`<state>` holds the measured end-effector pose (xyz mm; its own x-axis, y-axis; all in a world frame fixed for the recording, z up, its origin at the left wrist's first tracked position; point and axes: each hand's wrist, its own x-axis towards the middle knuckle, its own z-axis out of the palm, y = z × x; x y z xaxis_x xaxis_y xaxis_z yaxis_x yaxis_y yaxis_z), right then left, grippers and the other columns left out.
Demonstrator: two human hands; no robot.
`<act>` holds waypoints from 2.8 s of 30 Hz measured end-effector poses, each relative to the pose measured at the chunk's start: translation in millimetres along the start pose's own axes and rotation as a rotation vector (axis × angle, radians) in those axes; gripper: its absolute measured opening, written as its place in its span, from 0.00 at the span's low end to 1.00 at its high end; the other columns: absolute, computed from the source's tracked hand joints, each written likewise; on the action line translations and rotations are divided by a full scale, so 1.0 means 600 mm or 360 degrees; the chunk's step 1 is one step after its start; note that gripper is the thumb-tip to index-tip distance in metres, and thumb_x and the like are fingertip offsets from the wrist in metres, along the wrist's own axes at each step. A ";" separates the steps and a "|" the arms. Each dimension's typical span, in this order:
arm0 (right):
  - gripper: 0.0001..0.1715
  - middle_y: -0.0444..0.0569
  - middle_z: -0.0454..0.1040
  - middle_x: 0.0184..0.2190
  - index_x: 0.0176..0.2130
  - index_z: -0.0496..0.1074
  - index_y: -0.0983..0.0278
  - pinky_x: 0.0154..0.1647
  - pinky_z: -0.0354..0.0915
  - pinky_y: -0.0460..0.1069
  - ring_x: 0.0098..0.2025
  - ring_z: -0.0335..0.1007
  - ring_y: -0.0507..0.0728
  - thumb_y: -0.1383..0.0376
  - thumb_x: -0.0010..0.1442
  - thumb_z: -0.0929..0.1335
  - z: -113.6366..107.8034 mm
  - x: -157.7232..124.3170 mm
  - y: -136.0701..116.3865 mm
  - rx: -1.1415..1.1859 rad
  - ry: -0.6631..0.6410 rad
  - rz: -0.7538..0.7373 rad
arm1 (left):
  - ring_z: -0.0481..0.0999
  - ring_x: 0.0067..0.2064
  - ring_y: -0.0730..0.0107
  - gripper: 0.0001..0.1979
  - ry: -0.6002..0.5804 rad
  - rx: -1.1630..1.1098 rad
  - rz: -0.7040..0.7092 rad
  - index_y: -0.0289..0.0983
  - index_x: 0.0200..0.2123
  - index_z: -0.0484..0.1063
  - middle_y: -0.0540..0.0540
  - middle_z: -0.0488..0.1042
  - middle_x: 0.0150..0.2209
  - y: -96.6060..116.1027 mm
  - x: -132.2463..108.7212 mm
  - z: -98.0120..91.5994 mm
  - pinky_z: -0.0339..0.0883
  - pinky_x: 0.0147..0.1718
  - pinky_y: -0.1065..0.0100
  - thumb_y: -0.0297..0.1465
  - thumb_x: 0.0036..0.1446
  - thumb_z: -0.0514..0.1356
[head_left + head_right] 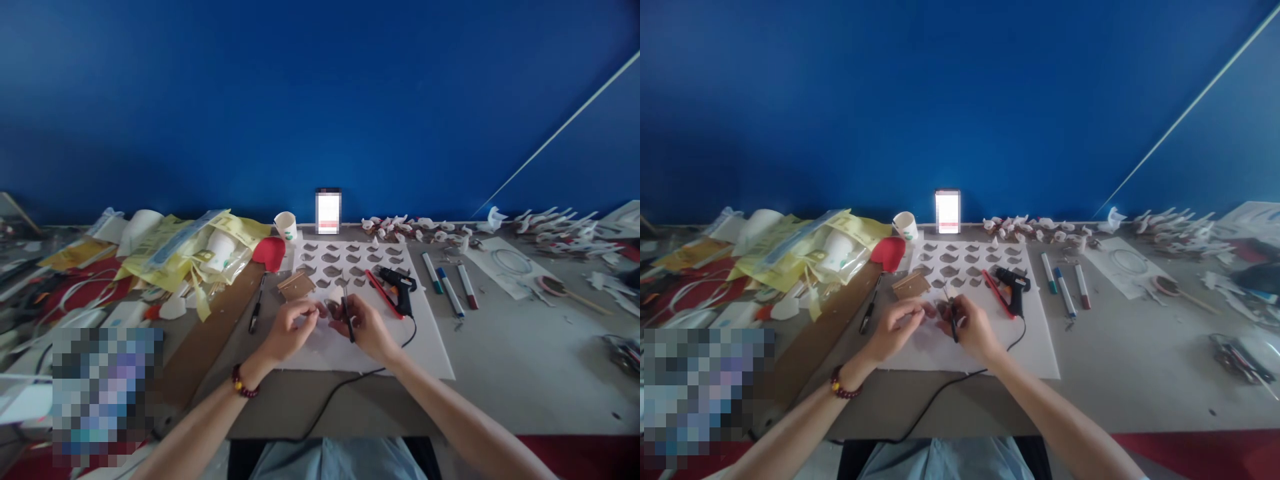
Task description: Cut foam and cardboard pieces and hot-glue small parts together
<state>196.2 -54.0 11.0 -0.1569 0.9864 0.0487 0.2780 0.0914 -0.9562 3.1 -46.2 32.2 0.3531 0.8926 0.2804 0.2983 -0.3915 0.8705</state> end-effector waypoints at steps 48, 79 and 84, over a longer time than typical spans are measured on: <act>0.05 0.45 0.72 0.22 0.30 0.72 0.61 0.24 0.60 0.47 0.24 0.68 0.55 0.62 0.52 0.69 -0.049 0.029 0.030 -0.0674 0.0248 -0.0050 | 0.73 0.40 0.67 0.11 0.0341 0.0561 0.0139 0.36 0.29 0.74 0.44 0.73 0.35 -0.067 0.039 -0.049 0.65 0.41 0.67 0.32 0.60 0.55; 0.08 0.47 0.74 0.31 0.39 0.72 0.61 0.28 0.63 0.45 0.30 0.69 0.53 0.64 0.60 0.65 -0.017 0.004 -0.013 -0.0349 -0.0084 -0.0346 | 0.71 0.37 0.68 0.10 -0.0089 0.0306 0.0252 0.37 0.29 0.75 0.45 0.73 0.32 -0.005 0.015 -0.014 0.65 0.38 0.66 0.32 0.59 0.57; 0.07 0.45 0.73 0.27 0.35 0.73 0.63 0.25 0.61 0.45 0.26 0.66 0.51 0.64 0.59 0.66 -0.013 0.002 -0.023 -0.0158 -0.0185 -0.0171 | 0.71 0.39 0.66 0.09 -0.0170 0.0550 0.0405 0.38 0.29 0.75 0.44 0.73 0.33 -0.003 0.010 -0.005 0.65 0.40 0.64 0.31 0.59 0.58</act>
<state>199.3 -53.1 26.5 -0.2973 0.9484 0.1101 0.3449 0.2142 -0.9139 2.3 -39.6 33.6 0.5381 0.7369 0.4091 0.4626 -0.6640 0.5875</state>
